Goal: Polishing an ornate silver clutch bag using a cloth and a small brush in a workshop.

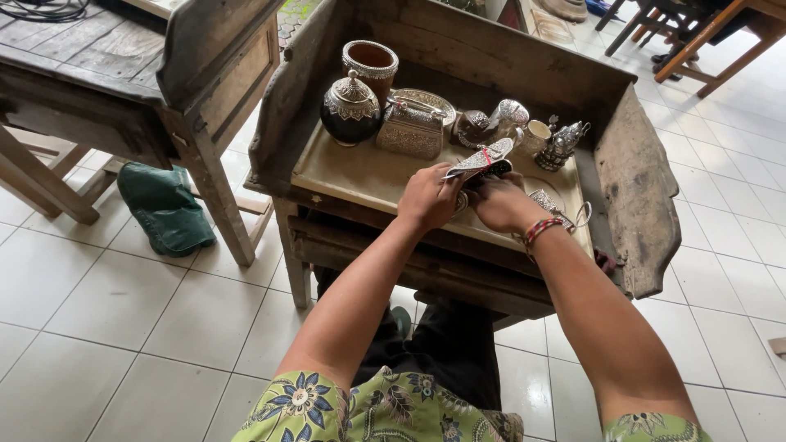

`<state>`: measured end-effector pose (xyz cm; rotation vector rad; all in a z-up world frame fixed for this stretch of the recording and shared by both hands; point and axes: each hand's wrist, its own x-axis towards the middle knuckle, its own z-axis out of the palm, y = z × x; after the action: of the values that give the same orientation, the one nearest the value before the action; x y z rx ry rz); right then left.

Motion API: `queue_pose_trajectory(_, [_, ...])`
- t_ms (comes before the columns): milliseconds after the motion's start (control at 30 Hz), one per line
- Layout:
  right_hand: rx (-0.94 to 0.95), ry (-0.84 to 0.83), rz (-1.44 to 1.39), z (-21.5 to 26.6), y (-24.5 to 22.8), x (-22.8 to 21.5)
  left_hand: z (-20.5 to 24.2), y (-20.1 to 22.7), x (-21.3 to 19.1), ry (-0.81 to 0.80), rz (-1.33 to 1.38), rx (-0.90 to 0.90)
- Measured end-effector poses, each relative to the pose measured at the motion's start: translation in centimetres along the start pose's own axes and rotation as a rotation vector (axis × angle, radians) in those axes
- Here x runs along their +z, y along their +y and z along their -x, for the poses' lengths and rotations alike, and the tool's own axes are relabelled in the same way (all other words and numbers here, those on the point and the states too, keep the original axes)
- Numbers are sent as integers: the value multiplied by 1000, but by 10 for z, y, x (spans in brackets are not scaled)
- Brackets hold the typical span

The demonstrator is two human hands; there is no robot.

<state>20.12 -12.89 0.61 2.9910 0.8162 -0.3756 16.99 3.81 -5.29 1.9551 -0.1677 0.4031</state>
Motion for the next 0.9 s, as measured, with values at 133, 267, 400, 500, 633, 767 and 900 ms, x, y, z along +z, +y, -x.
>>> queue_pose_trajectory(133, [-49,8,-26,10,-6,-3,1,2,1,4,8,-10])
queue_pose_trajectory(267, [27,59,160,8,-13,-12,0,3,-1,5,18,-18])
queue_pose_trajectory(400, [-130,72,160,-56,61,50,-2,0,0,11,6,5])
queue_pose_trajectory(500, [-412,141,275,-21,49,34,0,5,1,-5,-11,28])
queue_pose_trajectory(633, [-188,190,200,-22,33,19,9,19,-8,8,15,12])
queue_pose_trajectory(767, [-147,319,398,-29,37,27,2,8,-4,15,39,-2])
queue_pose_trajectory(900, [-233,473,330,-26,33,35,2,5,0,3,68,-29])
